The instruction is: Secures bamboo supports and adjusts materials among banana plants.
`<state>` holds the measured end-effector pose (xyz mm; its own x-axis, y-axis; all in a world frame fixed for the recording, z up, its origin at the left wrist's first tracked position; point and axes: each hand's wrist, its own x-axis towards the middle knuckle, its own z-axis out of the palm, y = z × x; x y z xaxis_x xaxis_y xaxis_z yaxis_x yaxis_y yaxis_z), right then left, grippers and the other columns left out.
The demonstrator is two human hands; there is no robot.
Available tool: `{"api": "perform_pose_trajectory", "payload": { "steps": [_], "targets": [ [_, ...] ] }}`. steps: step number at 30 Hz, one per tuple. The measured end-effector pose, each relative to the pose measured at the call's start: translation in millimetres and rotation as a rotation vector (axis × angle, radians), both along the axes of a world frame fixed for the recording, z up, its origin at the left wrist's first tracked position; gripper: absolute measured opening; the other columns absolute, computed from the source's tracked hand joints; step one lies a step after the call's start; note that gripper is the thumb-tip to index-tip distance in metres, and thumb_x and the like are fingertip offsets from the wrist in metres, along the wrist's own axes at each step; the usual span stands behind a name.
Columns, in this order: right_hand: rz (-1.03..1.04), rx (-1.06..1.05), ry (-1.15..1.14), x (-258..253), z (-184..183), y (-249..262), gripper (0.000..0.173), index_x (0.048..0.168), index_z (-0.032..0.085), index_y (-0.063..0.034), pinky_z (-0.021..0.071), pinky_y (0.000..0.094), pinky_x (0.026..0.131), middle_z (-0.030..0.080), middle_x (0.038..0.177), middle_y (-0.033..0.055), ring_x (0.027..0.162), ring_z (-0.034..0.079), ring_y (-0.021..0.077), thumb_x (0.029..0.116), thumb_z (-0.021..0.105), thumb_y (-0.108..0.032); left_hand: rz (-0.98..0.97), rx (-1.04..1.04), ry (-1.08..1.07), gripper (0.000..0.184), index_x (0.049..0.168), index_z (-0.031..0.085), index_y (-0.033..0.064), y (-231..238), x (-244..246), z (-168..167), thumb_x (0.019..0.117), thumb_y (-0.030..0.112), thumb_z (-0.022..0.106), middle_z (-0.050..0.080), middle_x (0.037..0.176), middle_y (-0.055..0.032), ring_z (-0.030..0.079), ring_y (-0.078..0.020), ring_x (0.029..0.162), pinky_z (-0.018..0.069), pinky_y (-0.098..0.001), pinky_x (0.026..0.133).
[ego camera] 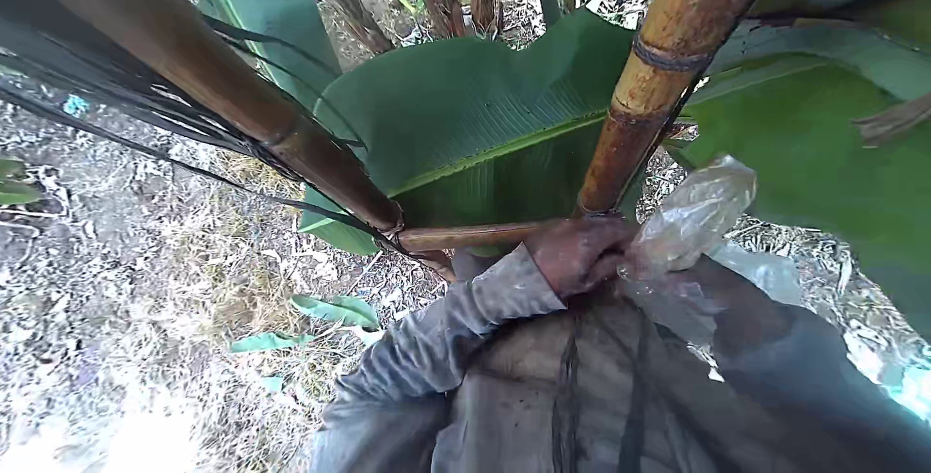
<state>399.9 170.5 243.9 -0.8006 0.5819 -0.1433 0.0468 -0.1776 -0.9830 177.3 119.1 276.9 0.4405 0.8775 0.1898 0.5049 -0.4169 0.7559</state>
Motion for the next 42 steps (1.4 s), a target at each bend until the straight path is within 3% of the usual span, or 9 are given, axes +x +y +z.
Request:
{"api": "perform_pose_trajectory", "payload": {
  "steps": [3,7,17,23,29,31,32,38,42],
  "targets": [
    [-0.168,0.081,-0.042,30,-8,20,0.022,0.113,0.073,-0.0241,0.0567,0.0185,0.066,0.069,0.08,-0.0132,0.067,0.064,0.0006,0.0909,0.073,-0.027,0.011,-0.079,0.027,0.023,0.11,0.071,0.005,3,-36,14,0.0925,0.019,0.075,0.072,0.086,-0.005,0.069,-0.0135,0.073,0.0601,-0.0376,0.068],
    [-0.458,0.252,-0.231,95,-16,43,0.023,0.112,0.069,-0.016,0.0548,0.0178,0.064,0.065,0.076,-0.0107,0.064,0.061,0.0004,0.09,0.068,-0.021,0.013,-0.193,0.008,0.023,0.113,0.074,0.0024,-23,-113,25,0.0992,0.017,0.063,0.073,0.088,-0.0024,0.066,-0.0051,0.072,0.0591,-0.0267,0.068],
    [-0.686,0.361,-0.571,136,-36,67,0.026,0.119,0.064,-0.0092,0.0538,0.0233,0.069,0.061,0.085,-0.0015,0.067,0.057,0.0017,0.0965,0.068,-0.022,0.244,-0.158,0.015,0.018,0.107,0.074,0.0046,-40,-174,43,0.0975,0.017,0.065,0.073,0.093,0.0017,0.065,0.0006,0.079,0.0566,-0.0187,0.074],
    [-0.669,0.353,-0.8,136,-29,68,0.037,0.133,0.062,-0.0108,0.0554,0.048,0.078,0.068,0.107,0.0157,0.079,0.064,0.0215,0.0993,0.068,-0.023,0.401,-0.046,-0.03,0.015,0.103,0.074,0.0021,-42,-168,44,0.0965,0.014,0.067,0.072,0.09,0.0001,0.064,0.0009,0.074,0.0557,-0.0169,0.071],
    [-0.327,0.253,-0.07,60,32,11,0.04,0.127,0.068,-0.0202,0.0602,0.0242,0.082,0.072,0.112,-0.0066,0.091,0.07,0.0059,0.0905,0.076,-0.035,0.123,0.107,-0.058,0.021,0.112,0.076,0.0035,-21,-112,26,0.0966,0.013,0.065,0.071,0.094,-0.0039,0.066,-0.0086,0.086,0.0574,-0.0262,0.081],
    [-0.18,0.191,0.041,13,37,0,0.049,0.135,0.065,-0.0196,0.0602,0.0239,0.081,0.072,0.108,-0.0058,0.089,0.069,0.0057,0.0921,0.074,-0.041,0.003,0.149,-0.118,0.023,0.116,0.075,0.0021,-9,-85,22,0.0975,0.01,0.062,0.072,0.102,-0.0075,0.068,-0.0099,0.092,0.0581,-0.0269,0.085],
    [-0.119,0.174,0.053,-6,35,-2,0.045,0.136,0.064,-0.016,0.0601,0.0234,0.08,0.072,0.106,-0.0038,0.087,0.069,0.0056,0.0951,0.072,-0.033,-0.026,0.171,-0.143,0.024,0.117,0.074,0.0014,-4,-74,23,0.0982,0.009,0.061,0.073,0.105,-0.0093,0.069,-0.0112,0.096,0.0583,-0.0282,0.089],
    [-0.222,0.013,0.068,-34,28,4,0.012,0.106,0.07,-0.01,0.0582,0.0226,0.067,0.07,0.082,-0.0013,0.069,0.066,0.0084,0.0948,0.069,-0.012,0.275,0.318,-0.219,0.014,0.106,0.071,-0.0027,15,-74,21,0.0968,0.007,0.067,0.073,0.097,-0.0086,0.069,-0.0086,0.081,0.0604,-0.0259,0.077],
    [-0.291,-0.064,0.19,-28,35,3,0.01,0.101,0.073,-0.0098,0.059,0.0227,0.064,0.074,0.085,0.0041,0.065,0.067,0.0103,0.092,0.074,-0.012,0.406,0.407,-0.146,0.012,0.099,0.073,-0.0009,16,-68,-5,0.0932,0.009,0.072,0.073,0.092,-0.0075,0.071,-0.0104,0.081,0.0623,-0.0279,0.077]
  ]
}}
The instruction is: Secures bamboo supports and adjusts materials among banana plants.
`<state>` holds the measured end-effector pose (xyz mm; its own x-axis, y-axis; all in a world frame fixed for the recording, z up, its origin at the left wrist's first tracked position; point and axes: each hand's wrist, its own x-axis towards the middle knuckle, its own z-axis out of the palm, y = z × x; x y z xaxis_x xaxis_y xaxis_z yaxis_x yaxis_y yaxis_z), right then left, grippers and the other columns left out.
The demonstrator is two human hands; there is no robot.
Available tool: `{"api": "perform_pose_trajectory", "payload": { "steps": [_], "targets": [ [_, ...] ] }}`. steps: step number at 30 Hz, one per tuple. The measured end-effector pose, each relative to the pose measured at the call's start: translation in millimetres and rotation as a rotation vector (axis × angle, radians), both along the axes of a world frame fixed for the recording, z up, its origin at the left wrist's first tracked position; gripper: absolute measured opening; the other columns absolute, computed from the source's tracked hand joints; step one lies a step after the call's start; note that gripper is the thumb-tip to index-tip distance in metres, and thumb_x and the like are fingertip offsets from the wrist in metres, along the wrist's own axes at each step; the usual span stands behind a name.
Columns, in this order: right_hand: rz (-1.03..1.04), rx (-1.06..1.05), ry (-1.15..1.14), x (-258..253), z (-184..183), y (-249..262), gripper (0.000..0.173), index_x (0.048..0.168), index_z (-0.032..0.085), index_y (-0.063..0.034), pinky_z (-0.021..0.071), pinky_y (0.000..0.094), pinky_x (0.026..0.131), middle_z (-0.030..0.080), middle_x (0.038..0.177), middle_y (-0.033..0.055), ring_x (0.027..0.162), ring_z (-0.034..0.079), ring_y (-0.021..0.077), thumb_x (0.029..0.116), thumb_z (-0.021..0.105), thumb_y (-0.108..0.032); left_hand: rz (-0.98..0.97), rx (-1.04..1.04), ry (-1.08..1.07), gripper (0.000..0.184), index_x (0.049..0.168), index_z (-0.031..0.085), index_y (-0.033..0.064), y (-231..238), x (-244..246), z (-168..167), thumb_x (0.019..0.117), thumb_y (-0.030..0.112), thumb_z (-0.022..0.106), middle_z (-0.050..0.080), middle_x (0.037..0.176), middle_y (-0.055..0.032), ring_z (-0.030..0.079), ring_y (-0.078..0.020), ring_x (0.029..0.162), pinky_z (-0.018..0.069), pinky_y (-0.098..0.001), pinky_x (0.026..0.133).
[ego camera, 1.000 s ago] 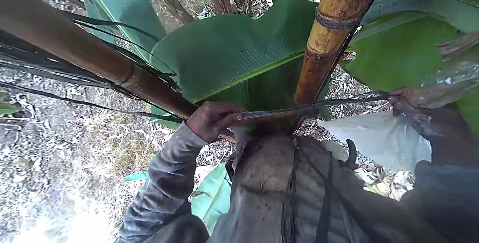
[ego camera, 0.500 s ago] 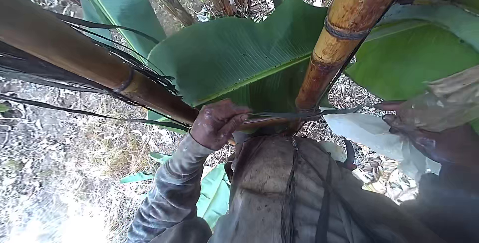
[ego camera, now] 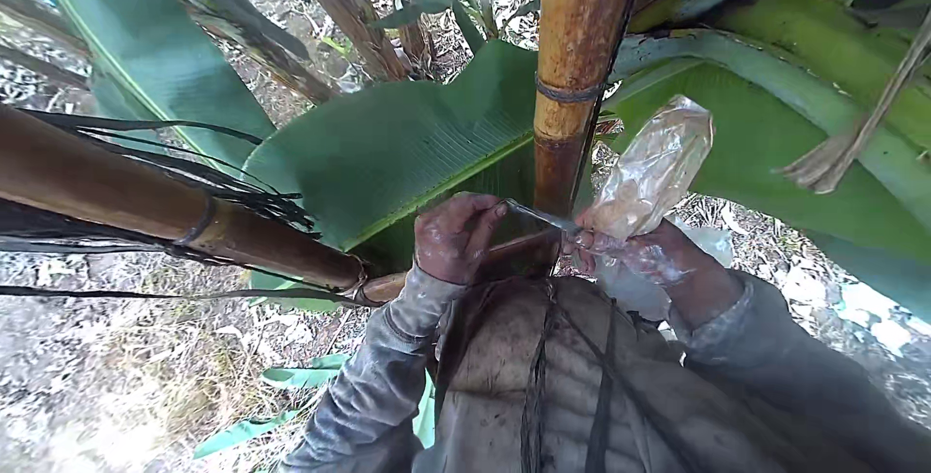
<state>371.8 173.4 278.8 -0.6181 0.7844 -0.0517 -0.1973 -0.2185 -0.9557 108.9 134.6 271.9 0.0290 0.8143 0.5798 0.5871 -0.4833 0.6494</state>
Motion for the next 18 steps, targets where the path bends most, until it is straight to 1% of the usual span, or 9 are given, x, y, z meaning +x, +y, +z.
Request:
{"api": "perform_pose_trajectory", "payload": {
  "steps": [2,4,6,8,10,11,14,16,18],
  "targets": [
    [-0.086,-0.022,0.067,-3,8,-2,0.014,0.106,0.073,-0.0085,0.0589,0.0237,0.063,0.074,0.095,0.009,0.066,0.067,0.0118,0.0942,0.07,-0.014,-0.026,0.009,0.089,0.011,0.095,0.076,0.0012,-3,14,-14,0.0918,0.012,0.073,0.075,0.09,-0.0079,0.072,-0.013,0.082,0.062,-0.0309,0.079],
    [-0.157,0.014,0.03,-8,12,-3,0.018,0.113,0.072,-0.0083,0.0582,0.0238,0.063,0.074,0.098,0.0083,0.067,0.066,0.0112,0.0995,0.064,-0.017,-0.129,0.062,0.182,0.011,0.095,0.077,0.004,-6,28,-20,0.0927,0.012,0.07,0.076,0.092,-0.0083,0.074,-0.0163,0.087,0.0617,-0.0327,0.082],
    [-0.169,0.088,-0.099,-13,13,0,0.018,0.113,0.071,-0.0068,0.0588,0.0253,0.061,0.072,0.092,0.006,0.066,0.065,0.0122,0.0994,0.065,-0.017,-0.232,0.125,0.201,0.011,0.098,0.077,0.0048,-5,35,-11,0.0929,0.009,0.068,0.075,0.1,-0.0118,0.073,-0.0199,0.094,0.0605,-0.0334,0.084],
    [-0.115,0.086,-0.223,-15,18,2,0.013,0.107,0.069,-0.0085,0.0591,0.0259,0.059,0.07,0.082,0.0036,0.063,0.066,0.0126,0.0957,0.07,-0.015,-0.285,0.113,0.123,0.011,0.099,0.075,0.0017,1,34,3,0.0944,0.008,0.069,0.07,0.11,-0.0166,0.069,-0.0232,0.103,0.059,-0.0354,0.091],
    [-0.036,0.012,-0.201,-13,25,1,0.012,0.103,0.067,-0.0078,0.0586,0.0252,0.057,0.069,0.078,0.0054,0.06,0.065,0.0134,0.0923,0.071,-0.01,-0.342,0.048,-0.015,0.012,0.1,0.071,-0.0025,7,34,6,0.0965,0.007,0.065,0.069,0.115,-0.0182,0.068,-0.0235,0.109,0.0567,-0.0366,0.098],
    [-0.013,-0.001,-0.184,-13,27,2,0.013,0.102,0.068,-0.0078,0.0588,0.0253,0.057,0.069,0.077,0.0063,0.06,0.066,0.014,0.0898,0.072,-0.009,-0.359,0.01,-0.089,0.013,0.101,0.07,-0.0031,9,36,4,0.0975,0.007,0.062,0.07,0.111,-0.0165,0.068,-0.0216,0.106,0.0566,-0.0362,0.097],
    [-0.064,0.009,-0.177,-18,29,-1,0.024,0.103,0.068,-0.0066,0.06,0.0259,0.059,0.071,0.079,0.0072,0.063,0.068,0.0149,0.0816,0.077,-0.003,-0.333,-0.071,-0.244,0.012,0.103,0.066,-0.0025,10,45,-2,0.0977,0.007,0.061,0.068,0.099,-0.0113,0.067,-0.0155,0.092,0.0585,-0.032,0.084],
    [-0.136,0.013,-0.201,-23,27,-5,0.028,0.106,0.067,-0.0058,0.0594,0.026,0.058,0.071,0.082,0.0088,0.064,0.068,0.0161,0.0813,0.078,-0.001,-0.327,-0.158,-0.358,0.011,0.106,0.064,-0.0011,7,50,-3,0.0988,0.006,0.06,0.067,0.096,-0.0082,0.066,-0.0119,0.082,0.0596,-0.029,0.076],
    [-0.182,0.045,-0.222,-23,25,-7,0.035,0.115,0.066,-0.0068,0.0591,0.0272,0.056,0.07,0.086,0.0102,0.063,0.067,0.0176,0.0822,0.078,0.0,-0.331,-0.301,-0.492,0.009,0.107,0.064,0.0026,4,52,0,0.1003,0.007,0.058,0.067,0.09,-0.0057,0.064,-0.0109,0.071,0.0577,-0.0268,0.064]
  ]
}}
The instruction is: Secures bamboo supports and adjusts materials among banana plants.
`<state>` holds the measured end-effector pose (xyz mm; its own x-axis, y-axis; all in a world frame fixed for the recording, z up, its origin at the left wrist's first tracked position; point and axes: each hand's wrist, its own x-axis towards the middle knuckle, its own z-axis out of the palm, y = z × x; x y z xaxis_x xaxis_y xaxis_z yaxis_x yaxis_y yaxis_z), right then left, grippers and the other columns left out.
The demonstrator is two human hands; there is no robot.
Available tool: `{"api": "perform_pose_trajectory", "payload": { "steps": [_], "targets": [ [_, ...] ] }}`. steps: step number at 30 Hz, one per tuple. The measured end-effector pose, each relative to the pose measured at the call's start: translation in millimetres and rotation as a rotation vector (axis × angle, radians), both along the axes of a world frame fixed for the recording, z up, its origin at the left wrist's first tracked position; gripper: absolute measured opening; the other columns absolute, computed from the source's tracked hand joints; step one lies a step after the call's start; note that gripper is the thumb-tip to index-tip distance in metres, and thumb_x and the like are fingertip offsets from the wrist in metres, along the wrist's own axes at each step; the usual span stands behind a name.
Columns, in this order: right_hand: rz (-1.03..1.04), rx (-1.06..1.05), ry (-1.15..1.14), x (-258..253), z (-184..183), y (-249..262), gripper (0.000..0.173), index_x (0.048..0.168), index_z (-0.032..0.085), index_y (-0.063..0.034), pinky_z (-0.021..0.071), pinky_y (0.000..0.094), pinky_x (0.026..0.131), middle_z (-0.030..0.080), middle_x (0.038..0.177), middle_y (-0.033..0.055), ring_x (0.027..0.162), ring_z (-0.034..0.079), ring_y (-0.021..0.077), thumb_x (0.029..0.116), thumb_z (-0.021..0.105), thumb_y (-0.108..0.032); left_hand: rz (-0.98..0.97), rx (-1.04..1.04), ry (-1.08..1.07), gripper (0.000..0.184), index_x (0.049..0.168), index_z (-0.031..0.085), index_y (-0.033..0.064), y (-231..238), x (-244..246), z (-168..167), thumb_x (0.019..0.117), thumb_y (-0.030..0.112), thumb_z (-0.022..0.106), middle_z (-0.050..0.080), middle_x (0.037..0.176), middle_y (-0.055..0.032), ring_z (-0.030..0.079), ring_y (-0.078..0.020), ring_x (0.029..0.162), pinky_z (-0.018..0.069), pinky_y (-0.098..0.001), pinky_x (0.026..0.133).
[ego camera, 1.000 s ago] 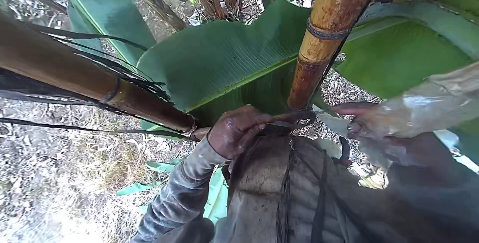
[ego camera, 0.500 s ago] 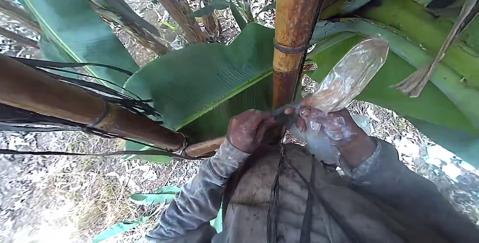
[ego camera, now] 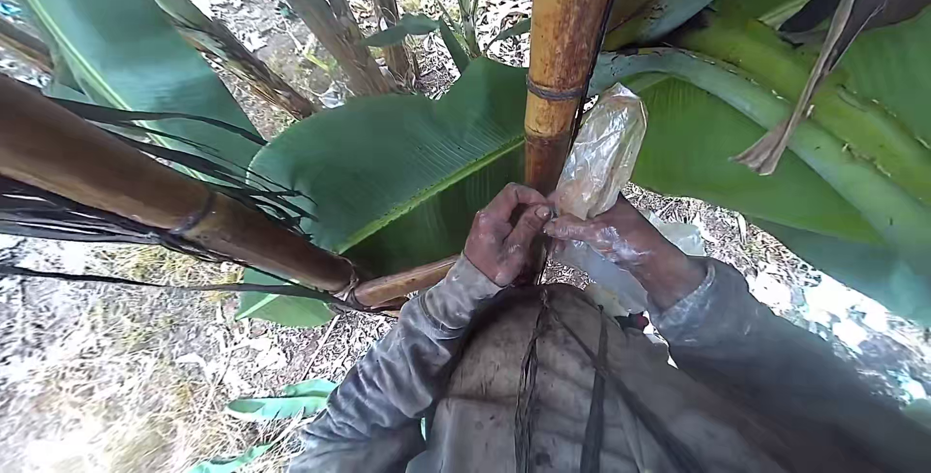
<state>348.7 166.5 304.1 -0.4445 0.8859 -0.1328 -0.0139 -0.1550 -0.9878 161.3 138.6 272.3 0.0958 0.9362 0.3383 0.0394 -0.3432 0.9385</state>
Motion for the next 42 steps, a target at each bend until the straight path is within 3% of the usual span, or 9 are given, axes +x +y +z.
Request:
{"api": "perform_pose_trajectory", "payload": {
  "steps": [2,7,14,20,22,25,28,36,42],
  "targets": [
    [-0.045,0.101,-0.086,2,0,0,0.046,0.126,0.065,-0.0098,0.059,0.027,0.056,0.07,0.091,0.0083,0.065,0.067,0.0158,0.0832,0.078,-0.003,-0.021,-0.144,-0.098,0.011,0.105,0.065,0.0048,-2,0,5,0.1018,0.01,0.056,0.064,0.082,-0.0053,0.057,-0.011,0.06,0.0504,-0.0249,0.052],
    [-0.155,0.74,-0.19,8,-32,0,0.03,0.11,0.071,-0.0013,0.0589,0.0233,0.089,0.073,0.103,0.0029,0.096,0.069,0.004,0.0838,0.077,-0.013,-0.008,-0.393,-0.245,0.019,0.103,0.068,0.0079,1,8,8,0.1051,0.019,0.052,0.063,0.072,-0.0071,0.056,-0.0124,0.051,0.0506,-0.0272,0.046],
    [-0.165,1.105,-0.262,9,-44,12,0.028,0.108,0.074,0.0009,0.059,0.0309,0.08,0.075,0.095,0.0119,0.087,0.072,0.0149,0.085,0.071,-0.014,0.014,-0.533,-0.236,0.014,0.106,0.07,0.0023,5,12,25,0.1023,0.008,0.058,0.067,0.077,-0.0045,0.061,-0.0081,0.061,0.0523,-0.0229,0.056],
    [-0.135,0.979,-0.342,18,-39,16,0.033,0.108,0.071,0.0006,0.0577,0.0269,0.086,0.074,0.097,0.0105,0.092,0.071,0.0104,0.0852,0.073,-0.023,0.018,-0.204,0.027,0.055,0.135,0.049,0.0102,1,15,22,0.0854,0.004,0.072,0.064,0.08,-0.0041,0.061,-0.0122,0.061,0.0544,-0.0268,0.055],
    [-0.104,0.781,-0.339,20,-34,11,0.028,0.109,0.071,-0.0027,0.0573,0.0222,0.08,0.072,0.095,0.0051,0.086,0.068,0.0045,0.0891,0.073,-0.023,0.065,-0.104,0.173,0.048,0.131,0.051,0.0062,4,11,25,0.0871,0.003,0.071,0.066,0.081,-0.0041,0.063,-0.0119,0.063,0.0558,-0.0277,0.057],
    [-0.032,0.217,-0.011,22,-24,4,0.012,0.106,0.069,-0.0139,0.0493,0.0162,0.051,0.062,0.076,-0.0029,0.057,0.055,0.0023,0.0941,0.067,-0.014,0.084,0.111,0.257,0.033,0.118,0.056,-0.0001,11,10,22,0.087,0.0,0.067,0.067,0.086,-0.0062,0.066,-0.012,0.072,0.0585,-0.0277,0.066],
    [-0.016,-0.19,0.3,22,-24,2,0.012,0.105,0.069,-0.0169,0.0495,0.0163,0.048,0.058,0.066,-0.0053,0.05,0.054,0.0015,0.097,0.061,-0.018,0.085,0.271,0.238,0.011,0.098,0.065,-0.0033,16,13,19,0.0875,-0.003,0.064,0.07,0.096,-0.0134,0.069,-0.0168,0.085,0.0595,-0.031,0.079],
    [-0.06,0.0,0.237,15,-14,4,0.009,0.102,0.072,-0.0128,0.0522,0.0178,0.051,0.064,0.073,-0.0026,0.055,0.057,0.0038,0.0976,0.064,-0.012,-0.042,0.309,0.096,0.011,0.095,0.065,-0.0037,14,10,7,0.0919,0.006,0.069,0.068,0.104,-0.0151,0.069,-0.0176,0.096,0.0604,-0.0317,0.084],
    [0.067,0.176,0.172,30,-8,11,0.018,0.112,0.072,-0.0067,0.0551,0.0205,0.055,0.067,0.078,0.0024,0.059,0.06,0.0079,0.0957,0.066,-0.01,-0.174,-0.014,-0.422,0.005,0.094,0.058,0.0099,6,10,14,0.098,0.007,0.055,0.063,0.094,-0.0097,0.065,-0.0186,0.066,0.0602,-0.0343,0.058]
  ]
}}
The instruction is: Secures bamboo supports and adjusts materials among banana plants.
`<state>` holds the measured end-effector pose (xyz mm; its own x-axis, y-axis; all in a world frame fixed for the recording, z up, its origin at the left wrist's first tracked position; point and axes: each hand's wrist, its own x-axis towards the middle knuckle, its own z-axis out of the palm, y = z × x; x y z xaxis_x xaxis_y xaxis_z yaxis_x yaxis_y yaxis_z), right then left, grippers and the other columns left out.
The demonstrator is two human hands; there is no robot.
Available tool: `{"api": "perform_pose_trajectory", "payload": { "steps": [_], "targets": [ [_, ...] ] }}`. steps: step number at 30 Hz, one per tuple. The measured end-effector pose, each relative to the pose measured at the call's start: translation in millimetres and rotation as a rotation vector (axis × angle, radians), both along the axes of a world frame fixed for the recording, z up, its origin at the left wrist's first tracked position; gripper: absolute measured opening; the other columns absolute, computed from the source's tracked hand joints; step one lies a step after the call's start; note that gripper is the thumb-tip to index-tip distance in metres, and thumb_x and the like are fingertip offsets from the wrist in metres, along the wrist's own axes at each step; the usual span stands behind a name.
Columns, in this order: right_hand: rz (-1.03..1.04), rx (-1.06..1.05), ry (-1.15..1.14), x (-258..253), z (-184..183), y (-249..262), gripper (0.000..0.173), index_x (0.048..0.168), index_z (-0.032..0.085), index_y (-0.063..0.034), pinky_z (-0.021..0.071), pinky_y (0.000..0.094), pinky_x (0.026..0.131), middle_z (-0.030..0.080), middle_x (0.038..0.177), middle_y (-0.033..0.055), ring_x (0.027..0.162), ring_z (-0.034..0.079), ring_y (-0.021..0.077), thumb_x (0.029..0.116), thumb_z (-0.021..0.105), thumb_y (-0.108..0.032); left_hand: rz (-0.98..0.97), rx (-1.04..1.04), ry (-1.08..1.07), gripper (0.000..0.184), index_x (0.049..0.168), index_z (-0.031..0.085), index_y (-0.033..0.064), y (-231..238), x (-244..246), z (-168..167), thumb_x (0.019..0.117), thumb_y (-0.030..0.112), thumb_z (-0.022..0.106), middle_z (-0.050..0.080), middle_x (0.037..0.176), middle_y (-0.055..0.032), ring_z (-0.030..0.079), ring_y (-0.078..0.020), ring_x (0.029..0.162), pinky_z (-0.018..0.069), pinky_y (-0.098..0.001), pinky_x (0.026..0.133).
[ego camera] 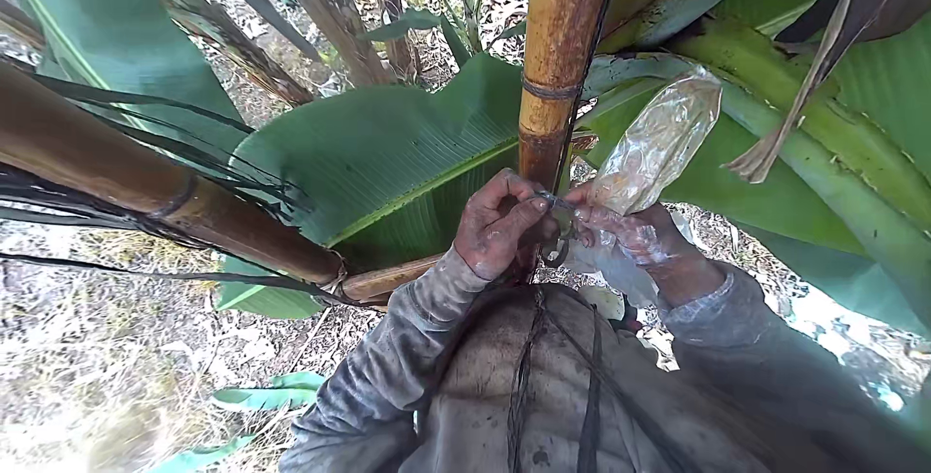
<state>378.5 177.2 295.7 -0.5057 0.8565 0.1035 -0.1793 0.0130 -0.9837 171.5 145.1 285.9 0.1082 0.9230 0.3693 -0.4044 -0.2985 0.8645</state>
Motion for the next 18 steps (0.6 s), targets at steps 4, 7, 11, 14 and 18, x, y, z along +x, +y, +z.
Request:
{"api": "perform_pose_trajectory", "payload": {
  "steps": [4,7,11,14,18],
  "targets": [
    [-0.022,0.149,-0.1,7,2,-1,0.008,0.102,0.072,-0.0109,0.0537,0.019,0.053,0.065,0.074,-0.0018,0.057,0.058,0.0055,0.0954,0.068,-0.014,-0.013,-0.051,-0.088,0.013,0.089,0.056,0.0109,-5,-10,11,0.0953,0.002,0.049,0.066,0.095,-0.0105,0.066,-0.0172,0.065,0.0594,-0.0308,0.057],
    [-0.043,0.148,-0.131,14,-2,0,0.006,0.1,0.071,-0.0118,0.0542,0.0192,0.054,0.065,0.072,-0.0028,0.056,0.059,0.0054,0.0945,0.069,-0.012,0.112,0.026,0.056,0.018,0.087,0.056,0.0109,-5,-31,25,0.093,-0.004,0.048,0.07,0.099,-0.008,0.069,-0.0147,0.068,0.0605,-0.0288,0.061],
    [-0.027,0.063,-0.056,1,-4,-3,0.007,0.101,0.071,-0.0117,0.0553,0.0204,0.056,0.065,0.072,-0.002,0.058,0.06,0.0064,0.0951,0.068,-0.01,0.284,0.191,0.12,0.017,0.09,0.055,0.0142,5,-36,32,0.0962,-0.001,0.052,0.071,0.099,-0.0026,0.071,-0.0128,0.072,0.0627,-0.0302,0.062],
    [-0.089,-0.017,0.023,-8,2,-3,0.013,0.111,0.068,-0.0108,0.0544,0.0209,0.055,0.065,0.077,0.0021,0.059,0.06,0.0084,0.0988,0.064,-0.014,0.178,0.073,0.017,0.019,0.115,0.057,0.0108,11,-27,33,0.0973,0.011,0.063,0.067,0.098,-0.0001,0.066,-0.0114,0.068,0.0608,-0.0294,0.059],
    [-0.13,-0.095,0.029,-16,2,0,0.017,0.114,0.069,-0.0095,0.0545,0.0231,0.055,0.068,0.081,0.0068,0.058,0.06,0.0109,0.0992,0.065,-0.018,0.004,-0.11,0.229,0.031,0.128,0.063,-0.0007,11,-3,25,0.1006,0.009,0.053,0.07,0.096,-0.0078,0.062,-0.011,0.066,0.054,-0.0258,0.055]
  ]
}}
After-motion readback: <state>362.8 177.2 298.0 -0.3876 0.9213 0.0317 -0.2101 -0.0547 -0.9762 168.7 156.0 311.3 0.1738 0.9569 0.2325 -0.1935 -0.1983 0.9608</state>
